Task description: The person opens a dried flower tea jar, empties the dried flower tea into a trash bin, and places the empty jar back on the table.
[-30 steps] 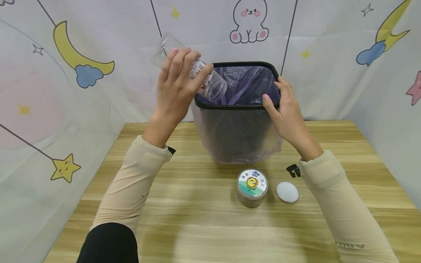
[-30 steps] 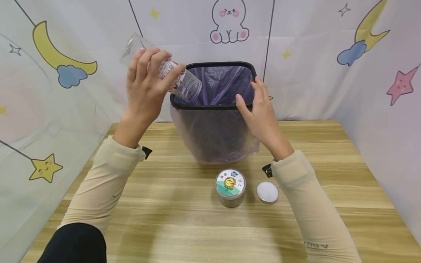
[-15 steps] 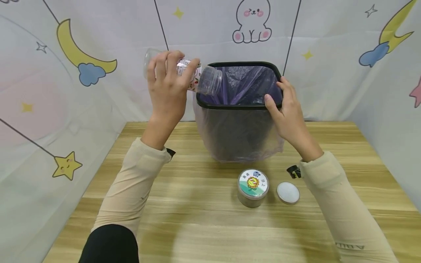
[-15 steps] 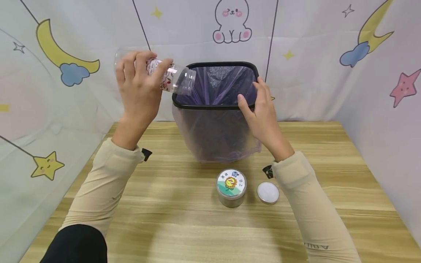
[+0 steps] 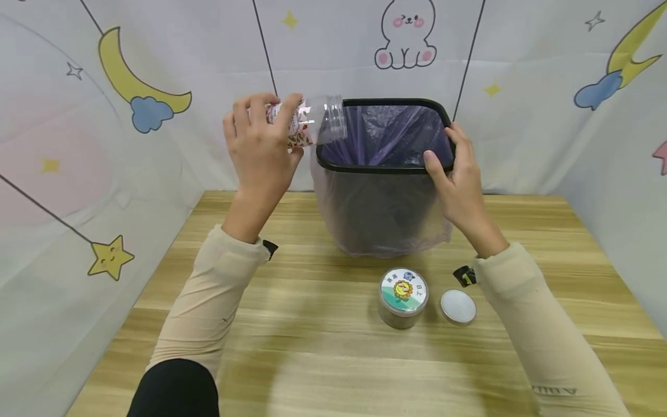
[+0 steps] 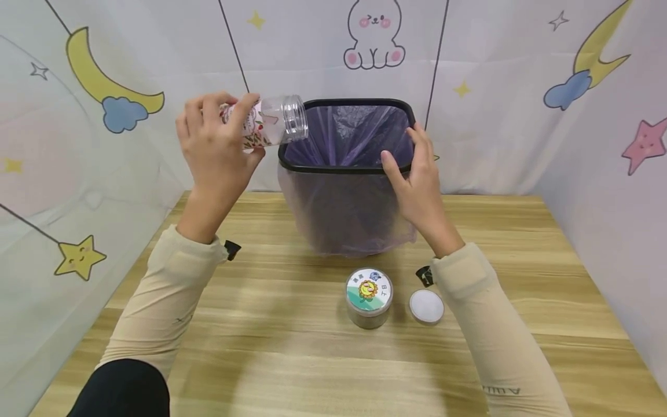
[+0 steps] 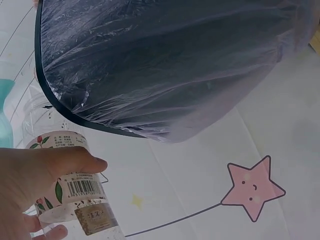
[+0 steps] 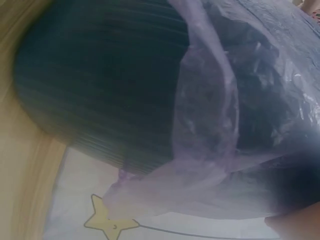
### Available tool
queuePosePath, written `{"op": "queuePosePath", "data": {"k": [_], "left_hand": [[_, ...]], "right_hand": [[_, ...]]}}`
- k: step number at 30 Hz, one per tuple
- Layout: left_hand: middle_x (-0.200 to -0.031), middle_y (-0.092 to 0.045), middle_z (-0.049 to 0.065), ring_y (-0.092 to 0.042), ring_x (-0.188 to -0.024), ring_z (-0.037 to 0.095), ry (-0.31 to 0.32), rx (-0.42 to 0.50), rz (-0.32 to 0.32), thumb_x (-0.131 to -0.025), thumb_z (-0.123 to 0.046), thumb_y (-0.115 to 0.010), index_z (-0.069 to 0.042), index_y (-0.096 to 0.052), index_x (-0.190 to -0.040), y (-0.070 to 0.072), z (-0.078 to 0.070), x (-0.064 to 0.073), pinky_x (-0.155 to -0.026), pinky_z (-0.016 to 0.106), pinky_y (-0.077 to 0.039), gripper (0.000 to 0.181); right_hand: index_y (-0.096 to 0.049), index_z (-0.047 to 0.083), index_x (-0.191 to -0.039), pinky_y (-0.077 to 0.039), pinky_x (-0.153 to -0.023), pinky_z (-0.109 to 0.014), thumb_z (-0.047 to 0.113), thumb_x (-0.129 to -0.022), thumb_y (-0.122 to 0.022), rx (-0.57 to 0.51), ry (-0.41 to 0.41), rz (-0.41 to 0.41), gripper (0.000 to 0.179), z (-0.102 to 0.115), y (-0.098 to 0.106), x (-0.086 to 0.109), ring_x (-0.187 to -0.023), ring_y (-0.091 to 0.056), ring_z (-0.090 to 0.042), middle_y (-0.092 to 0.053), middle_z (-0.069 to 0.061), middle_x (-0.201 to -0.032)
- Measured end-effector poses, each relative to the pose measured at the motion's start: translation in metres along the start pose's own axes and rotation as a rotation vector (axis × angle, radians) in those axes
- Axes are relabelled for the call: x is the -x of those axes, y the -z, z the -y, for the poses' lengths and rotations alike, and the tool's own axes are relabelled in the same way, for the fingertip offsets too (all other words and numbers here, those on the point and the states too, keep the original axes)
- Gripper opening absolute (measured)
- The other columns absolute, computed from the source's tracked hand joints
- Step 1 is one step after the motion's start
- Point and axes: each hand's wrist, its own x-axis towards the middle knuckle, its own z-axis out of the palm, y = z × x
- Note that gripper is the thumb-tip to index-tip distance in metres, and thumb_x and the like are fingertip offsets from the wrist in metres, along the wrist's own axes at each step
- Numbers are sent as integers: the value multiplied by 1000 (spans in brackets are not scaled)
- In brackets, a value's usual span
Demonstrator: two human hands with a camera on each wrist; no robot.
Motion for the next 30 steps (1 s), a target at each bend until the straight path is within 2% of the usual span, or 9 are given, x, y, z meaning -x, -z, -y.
{"op": "queuePosePath", "data": {"k": [7, 12, 16, 19, 21, 23, 26, 30], "left_hand": [[-115, -59, 11, -52, -104, 37, 111, 17, 0, -70, -25, -87, -24, -63, -128, 9, 0, 7, -89, 51, -42, 63], [-114, -62, 12, -55, -96, 36, 205, 62, 57, -71, -33, -86, -25, -62, -131, 17, 0, 13, -80, 49, -47, 65], [-114, -64, 12, -57, -91, 36, 234, 85, 96, -70, -42, -87, -23, -61, -131, 21, 2, 22, -74, 49, -49, 69], [-111, -65, 12, -58, -87, 36, 248, 107, 110, -69, -46, -87, -20, -61, -131, 23, 4, 30, -70, 50, -51, 72], [-107, -66, 12, -59, -86, 35, 258, 128, 122, -68, -48, -86, -18, -62, -130, 24, 5, 35, -66, 51, -51, 73], [-103, -65, 12, -60, -84, 34, 269, 157, 137, -68, -49, -86, -17, -62, -130, 25, 6, 40, -63, 51, -51, 74], [-98, -64, 12, -59, -81, 31, 277, 194, 152, -67, -51, -86, -16, -62, -128, 27, 8, 47, -60, 50, -50, 74], [-97, -65, 10, -59, -80, 29, 273, 235, 162, -69, -50, -85, -15, -63, -126, 26, 9, 56, -60, 48, -49, 71]], "right_hand": [[-29, 3, -154, -16, -118, -36, 59, -97, -46, -29, 16, 2, 82, -1, 1, 2, -147, -19, -16, -20, -6, -163], [-27, 3, -155, -13, -118, -32, 57, -98, -47, -36, 12, 19, 81, -2, 3, 2, -148, -15, -13, -17, -6, -164], [-24, 4, -156, -12, -117, -28, 52, -99, -47, -61, -19, 34, 78, -2, 4, 3, -148, -14, -13, -14, -8, -165], [-19, 8, -158, -16, -117, -28, 48, -101, -46, -118, -62, 58, 74, -3, 6, 5, -147, -19, -16, -15, -11, -164], [-15, 11, -159, -16, -117, -28, 50, -101, -45, -161, -85, 63, 76, -5, 7, 8, -148, -19, -17, -14, -10, -164], [-12, 13, -159, -16, -118, -29, 57, -99, -45, -202, -97, 46, 82, -6, 9, 11, -148, -20, -17, -14, -11, -164], [-13, 14, -159, -17, -118, -30, 67, -95, -45, -225, -106, -21, 89, -7, 11, 14, -148, -21, -17, -18, -11, -163], [-23, 12, -157, -34, -112, -35, 57, -99, -42, -232, -130, -123, 75, -6, 14, 20, -136, -42, -23, -37, -14, -151]]}}
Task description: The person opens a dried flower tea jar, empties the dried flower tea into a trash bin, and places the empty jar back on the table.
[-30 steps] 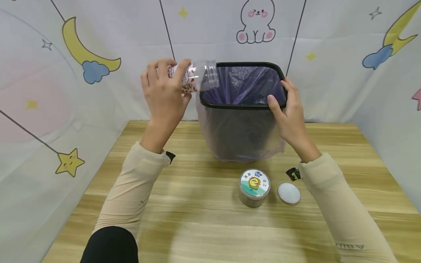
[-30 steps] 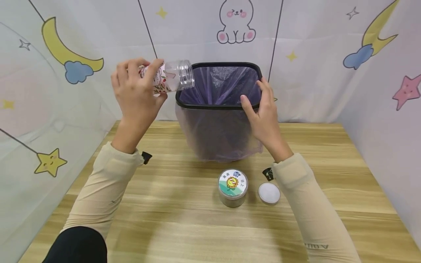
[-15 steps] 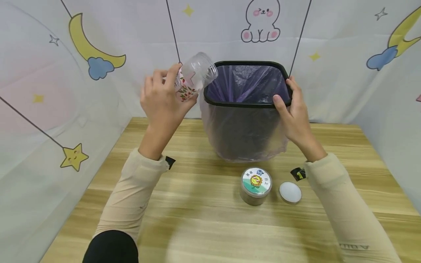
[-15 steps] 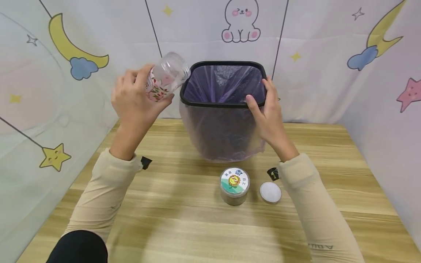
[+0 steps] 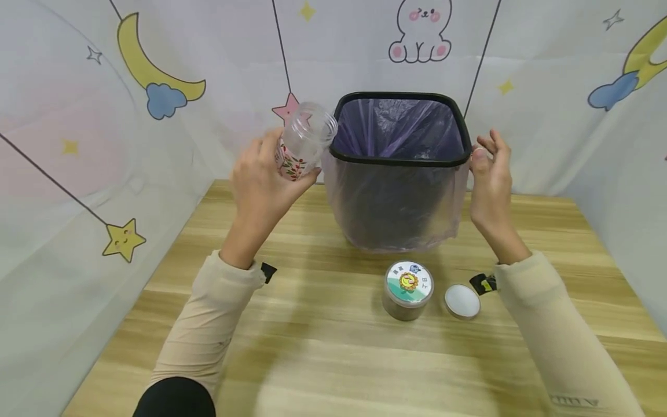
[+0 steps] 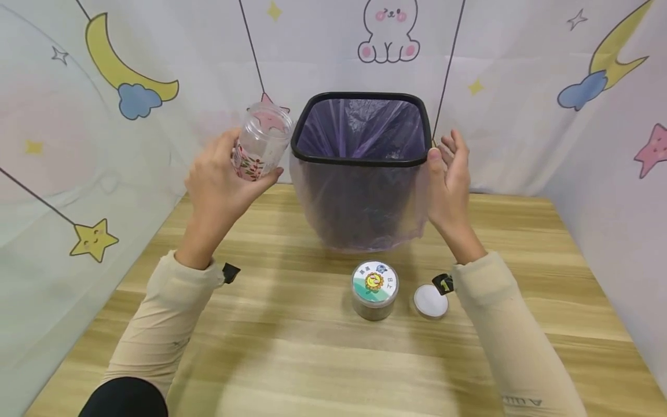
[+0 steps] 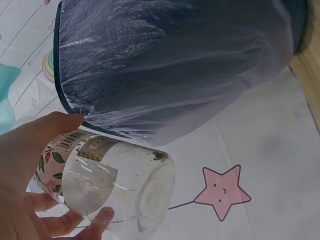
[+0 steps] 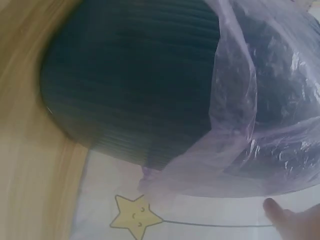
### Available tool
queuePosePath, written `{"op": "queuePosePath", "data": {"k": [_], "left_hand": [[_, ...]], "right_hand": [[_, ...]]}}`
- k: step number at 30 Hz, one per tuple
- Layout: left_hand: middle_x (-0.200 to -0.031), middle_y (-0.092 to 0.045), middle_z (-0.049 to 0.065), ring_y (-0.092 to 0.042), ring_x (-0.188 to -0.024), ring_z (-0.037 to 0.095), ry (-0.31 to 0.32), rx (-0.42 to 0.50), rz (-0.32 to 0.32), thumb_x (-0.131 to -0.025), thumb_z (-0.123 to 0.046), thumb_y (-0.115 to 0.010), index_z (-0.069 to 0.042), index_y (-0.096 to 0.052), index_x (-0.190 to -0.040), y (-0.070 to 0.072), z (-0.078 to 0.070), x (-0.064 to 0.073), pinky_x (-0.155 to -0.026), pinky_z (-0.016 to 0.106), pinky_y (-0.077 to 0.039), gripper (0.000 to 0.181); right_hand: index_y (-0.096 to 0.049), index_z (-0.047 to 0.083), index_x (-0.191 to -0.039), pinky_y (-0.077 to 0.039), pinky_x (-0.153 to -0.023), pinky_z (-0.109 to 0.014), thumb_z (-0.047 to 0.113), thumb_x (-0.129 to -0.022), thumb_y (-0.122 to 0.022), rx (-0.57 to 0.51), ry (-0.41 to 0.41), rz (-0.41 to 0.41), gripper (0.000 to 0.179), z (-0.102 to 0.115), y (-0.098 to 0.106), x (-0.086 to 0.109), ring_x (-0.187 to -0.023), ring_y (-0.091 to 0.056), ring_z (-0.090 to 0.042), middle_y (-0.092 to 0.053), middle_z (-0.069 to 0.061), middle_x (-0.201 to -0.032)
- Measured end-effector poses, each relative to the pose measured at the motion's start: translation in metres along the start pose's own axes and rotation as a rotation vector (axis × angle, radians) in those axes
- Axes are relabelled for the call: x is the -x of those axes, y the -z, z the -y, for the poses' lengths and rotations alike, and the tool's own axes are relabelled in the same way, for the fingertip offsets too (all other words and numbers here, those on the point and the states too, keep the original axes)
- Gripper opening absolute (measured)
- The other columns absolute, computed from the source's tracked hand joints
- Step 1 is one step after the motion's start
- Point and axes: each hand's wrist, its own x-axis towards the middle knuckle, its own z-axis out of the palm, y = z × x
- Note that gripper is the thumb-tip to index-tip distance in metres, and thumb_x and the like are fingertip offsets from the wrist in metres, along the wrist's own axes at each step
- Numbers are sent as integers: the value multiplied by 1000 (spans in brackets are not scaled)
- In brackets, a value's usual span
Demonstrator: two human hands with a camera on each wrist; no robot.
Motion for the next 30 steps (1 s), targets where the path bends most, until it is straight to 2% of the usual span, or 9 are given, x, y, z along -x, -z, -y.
{"op": "queuePosePath", "data": {"k": [3, 7, 13, 16, 23, 30], "left_hand": [[-97, -66, 8, -59, -81, 27, 16, 25, 26, -68, -52, -84, -17, -63, -125, -3, 2, 7, -60, 46, -48, 70], [-101, -66, 6, -60, -84, 26, 60, 54, 72, -68, -55, -84, -18, -62, -126, -7, 5, 19, -60, 45, -48, 72], [-109, -67, 4, -64, -88, 25, 92, 122, 134, -71, -53, -84, -15, -60, -128, -10, 11, 42, -66, 46, -52, 73], [-110, -67, 4, -64, -89, 24, 103, 147, 162, -71, -52, -84, -14, -59, -128, -11, 15, 54, -66, 45, -52, 73], [-101, -68, 5, -65, -82, 21, 107, 212, 217, -72, -49, -84, -11, -60, -123, -16, 20, 79, -62, 41, -52, 69], [-103, -67, 7, -64, -86, 25, 138, 259, 285, -73, -47, -84, -7, -58, -122, -22, 25, 102, -69, 44, -52, 69]], "right_hand": [[-30, 12, -154, -45, -100, -33, 44, -103, -38, -2, -24, -48, 61, -1, 3, 6, -120, -51, -27, -46, -11, -134], [-35, 10, -151, -49, -91, -29, 40, -103, -35, -16, -46, -62, 56, -3, 7, 17, -110, -54, -25, -49, -5, -120], [-39, 8, -149, -50, -88, -26, 38, -103, -38, -28, -48, -76, 55, -6, 11, 33, -106, -56, -24, -50, -2, -115], [-39, 8, -149, -49, -86, -24, 37, -103, -41, -17, -69, -66, 55, -6, 12, 39, -103, -57, -18, -48, -1, -114], [-39, 3, -147, -47, -83, -19, 28, -102, -48, 14, -84, -36, 53, -4, 13, 56, -94, -58, -10, -46, 2, -111], [-45, -1, -137, -50, -78, -15, 21, -102, -52, 0, -114, -2, 42, -7, 16, 67, -87, -59, -8, -47, -1, -106]]}}
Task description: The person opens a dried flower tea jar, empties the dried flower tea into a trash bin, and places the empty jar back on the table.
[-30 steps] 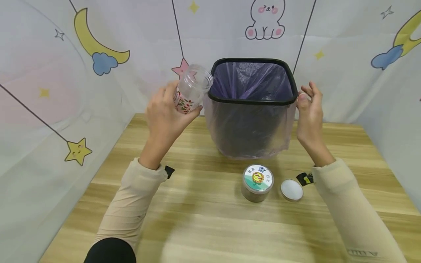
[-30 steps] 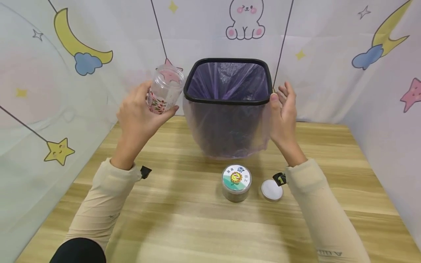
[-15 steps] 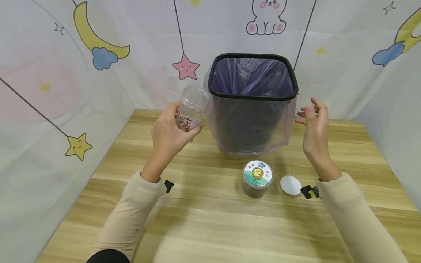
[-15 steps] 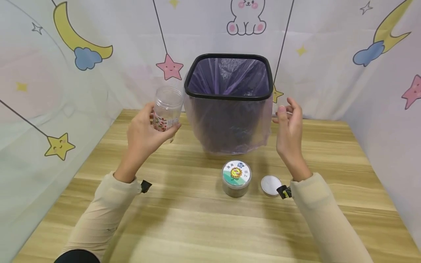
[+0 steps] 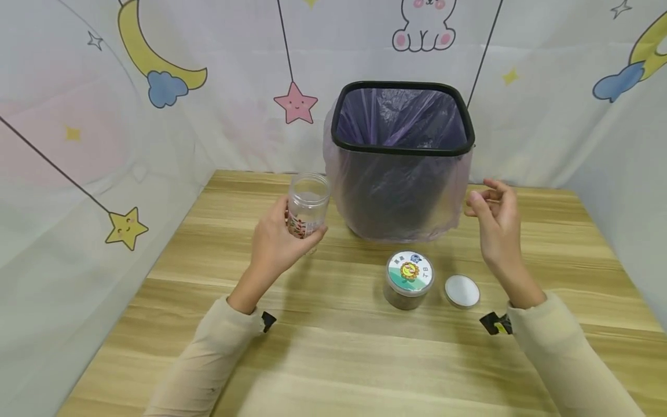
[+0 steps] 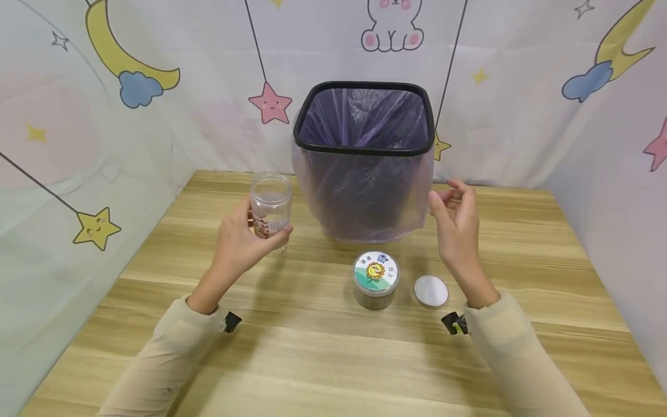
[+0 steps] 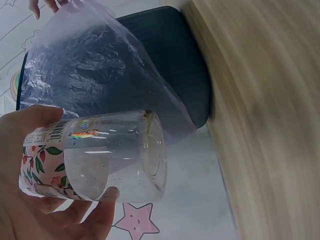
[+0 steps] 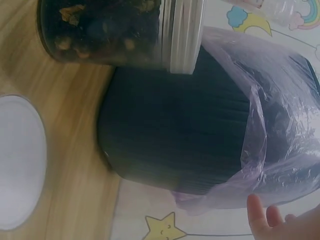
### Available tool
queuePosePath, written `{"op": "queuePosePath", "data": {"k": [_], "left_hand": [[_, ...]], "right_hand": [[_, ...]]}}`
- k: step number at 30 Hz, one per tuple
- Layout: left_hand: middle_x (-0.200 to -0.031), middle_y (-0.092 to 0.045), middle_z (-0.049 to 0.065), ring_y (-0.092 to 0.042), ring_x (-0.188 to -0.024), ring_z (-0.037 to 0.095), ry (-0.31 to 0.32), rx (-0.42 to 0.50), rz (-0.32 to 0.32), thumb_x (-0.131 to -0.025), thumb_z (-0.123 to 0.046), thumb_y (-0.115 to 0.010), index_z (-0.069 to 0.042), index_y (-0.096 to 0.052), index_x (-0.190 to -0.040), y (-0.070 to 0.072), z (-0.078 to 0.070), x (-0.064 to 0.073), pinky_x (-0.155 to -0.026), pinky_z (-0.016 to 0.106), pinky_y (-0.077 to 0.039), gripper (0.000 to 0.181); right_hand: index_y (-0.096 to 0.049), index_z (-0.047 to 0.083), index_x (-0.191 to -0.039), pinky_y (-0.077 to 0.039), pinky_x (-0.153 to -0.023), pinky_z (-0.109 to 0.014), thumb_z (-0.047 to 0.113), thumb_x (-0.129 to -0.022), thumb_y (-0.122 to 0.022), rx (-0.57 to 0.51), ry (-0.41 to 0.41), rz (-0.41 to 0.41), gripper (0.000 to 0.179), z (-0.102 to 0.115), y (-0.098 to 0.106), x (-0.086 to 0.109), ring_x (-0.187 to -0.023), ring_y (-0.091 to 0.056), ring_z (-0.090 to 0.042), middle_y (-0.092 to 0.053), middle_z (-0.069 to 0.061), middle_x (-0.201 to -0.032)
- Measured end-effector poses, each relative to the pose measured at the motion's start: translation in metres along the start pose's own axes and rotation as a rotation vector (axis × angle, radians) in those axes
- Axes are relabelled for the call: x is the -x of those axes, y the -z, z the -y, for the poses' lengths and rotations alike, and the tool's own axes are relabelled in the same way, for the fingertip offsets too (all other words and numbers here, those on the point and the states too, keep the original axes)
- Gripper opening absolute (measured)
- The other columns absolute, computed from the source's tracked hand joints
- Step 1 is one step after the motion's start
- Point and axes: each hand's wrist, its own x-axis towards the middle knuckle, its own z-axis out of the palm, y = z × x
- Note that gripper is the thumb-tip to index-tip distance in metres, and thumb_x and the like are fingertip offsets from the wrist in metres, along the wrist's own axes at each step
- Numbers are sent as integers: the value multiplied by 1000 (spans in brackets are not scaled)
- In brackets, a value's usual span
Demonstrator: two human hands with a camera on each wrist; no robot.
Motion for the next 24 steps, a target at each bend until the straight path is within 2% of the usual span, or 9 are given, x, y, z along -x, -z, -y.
{"op": "queuePosePath", "data": {"k": [7, 14, 24], "left_hand": [[-105, -67, 7, -65, -89, 25, 52, 57, 77, -74, -46, -84, -7, -55, -123, -6, 9, 16, -70, 43, -54, 69], [-110, -66, 8, -66, -97, 29, 72, 94, 121, -75, -43, -84, -6, -53, -126, -9, 14, 25, -78, 46, -54, 70], [-118, -63, 12, -63, -107, 32, 77, 143, 180, -77, -33, -86, -3, -49, -130, -14, 21, 39, -88, 49, -52, 72]], "right_hand": [[-46, -8, -131, -48, -78, -14, 20, -103, -53, 63, -52, 91, 40, -3, 4, 11, -87, -58, -6, -49, -1, -110], [-47, -12, -127, -47, -83, -13, 15, -103, -54, 79, -60, 178, 37, -8, 4, 19, -93, -57, -7, -53, -4, -111], [-49, -13, -124, -46, -84, -11, 15, -102, -57, 117, -84, 218, 36, -12, 2, 28, -98, -56, -3, -53, -10, -113]]}}
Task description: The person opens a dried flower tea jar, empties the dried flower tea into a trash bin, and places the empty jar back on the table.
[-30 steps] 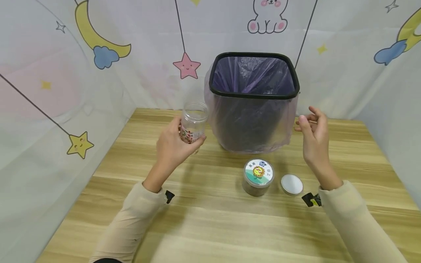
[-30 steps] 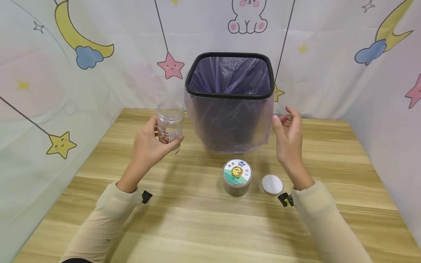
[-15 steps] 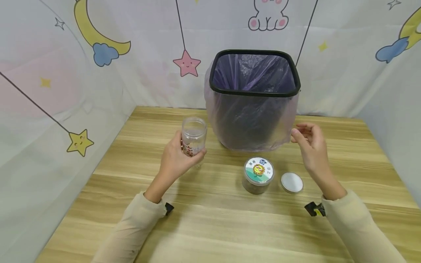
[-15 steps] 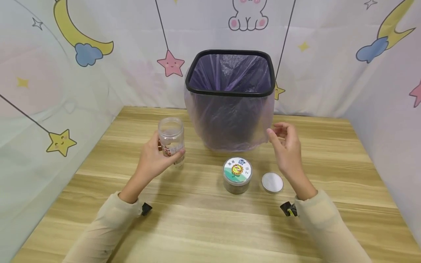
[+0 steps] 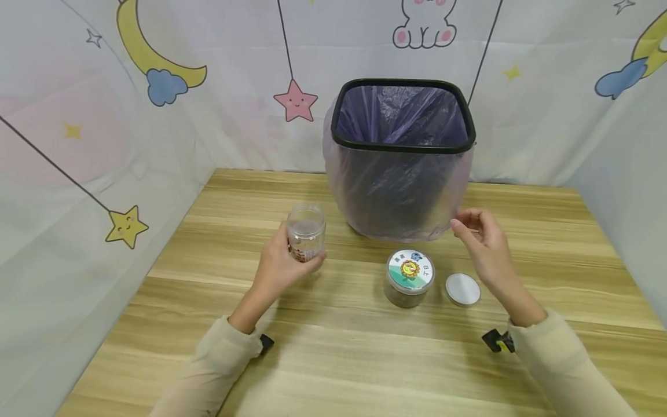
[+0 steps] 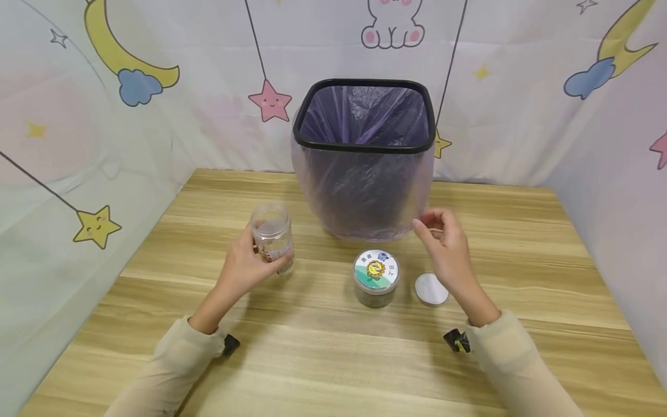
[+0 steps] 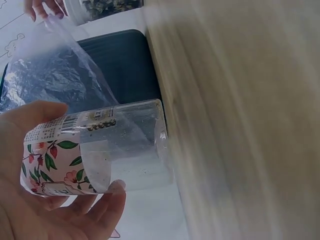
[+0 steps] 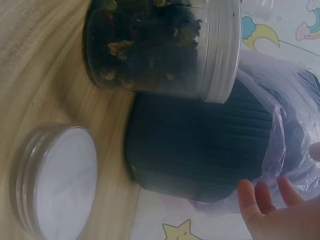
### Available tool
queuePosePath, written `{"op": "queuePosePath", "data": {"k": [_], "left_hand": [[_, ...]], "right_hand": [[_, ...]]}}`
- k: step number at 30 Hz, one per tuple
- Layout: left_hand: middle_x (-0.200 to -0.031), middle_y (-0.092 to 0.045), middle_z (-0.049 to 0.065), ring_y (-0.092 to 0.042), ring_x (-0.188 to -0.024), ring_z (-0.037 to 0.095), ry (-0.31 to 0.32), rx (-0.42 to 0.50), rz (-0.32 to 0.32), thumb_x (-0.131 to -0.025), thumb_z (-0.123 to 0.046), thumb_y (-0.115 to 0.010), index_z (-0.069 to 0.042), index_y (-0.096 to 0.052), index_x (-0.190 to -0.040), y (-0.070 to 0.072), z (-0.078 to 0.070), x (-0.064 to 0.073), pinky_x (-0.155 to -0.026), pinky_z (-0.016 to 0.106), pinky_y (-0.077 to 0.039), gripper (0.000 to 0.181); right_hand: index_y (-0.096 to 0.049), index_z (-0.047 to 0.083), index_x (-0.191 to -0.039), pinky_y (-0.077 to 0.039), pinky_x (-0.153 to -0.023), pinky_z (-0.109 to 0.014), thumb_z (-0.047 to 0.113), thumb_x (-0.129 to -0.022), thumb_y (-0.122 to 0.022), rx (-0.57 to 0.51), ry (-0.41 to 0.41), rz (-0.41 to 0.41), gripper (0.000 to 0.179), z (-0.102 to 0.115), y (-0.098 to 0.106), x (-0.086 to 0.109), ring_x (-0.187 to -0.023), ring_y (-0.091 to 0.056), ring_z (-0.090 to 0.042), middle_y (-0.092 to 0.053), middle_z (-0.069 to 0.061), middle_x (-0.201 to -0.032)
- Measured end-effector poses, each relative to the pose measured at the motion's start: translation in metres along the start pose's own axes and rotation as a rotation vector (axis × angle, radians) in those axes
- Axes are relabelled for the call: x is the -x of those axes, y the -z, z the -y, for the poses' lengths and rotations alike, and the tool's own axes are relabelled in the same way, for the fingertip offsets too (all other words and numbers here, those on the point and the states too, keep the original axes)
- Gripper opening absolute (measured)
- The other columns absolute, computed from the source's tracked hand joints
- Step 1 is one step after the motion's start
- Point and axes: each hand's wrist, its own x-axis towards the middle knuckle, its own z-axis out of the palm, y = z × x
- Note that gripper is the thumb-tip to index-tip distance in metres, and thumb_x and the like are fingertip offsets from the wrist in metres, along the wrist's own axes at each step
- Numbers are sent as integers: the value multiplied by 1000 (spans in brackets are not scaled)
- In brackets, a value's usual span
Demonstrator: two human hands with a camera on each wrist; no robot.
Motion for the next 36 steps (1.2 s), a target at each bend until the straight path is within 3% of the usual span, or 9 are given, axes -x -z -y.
{"op": "queuePosePath", "data": {"k": [20, 36], "left_hand": [[-115, -64, 7, -64, -105, 26, 87, 33, 34, -73, -32, -89, -11, -47, -131, 2, 6, 4, -85, 47, -53, 74], [-120, -61, 7, -61, -110, 29, 111, 49, 107, -72, -35, -90, -11, -42, -138, 8, 6, 4, -88, 50, -52, 85]], "right_hand": [[-52, -12, -119, -47, -80, -9, 17, -102, -57, 61, -9, 66, 34, -16, -2, 8, -101, -55, -4, -55, -15, -117], [-52, -11, -119, -47, -80, -9, 15, -101, -59, 57, -9, 83, 32, -16, -2, 10, -101, -56, -3, -55, -15, -116]]}}
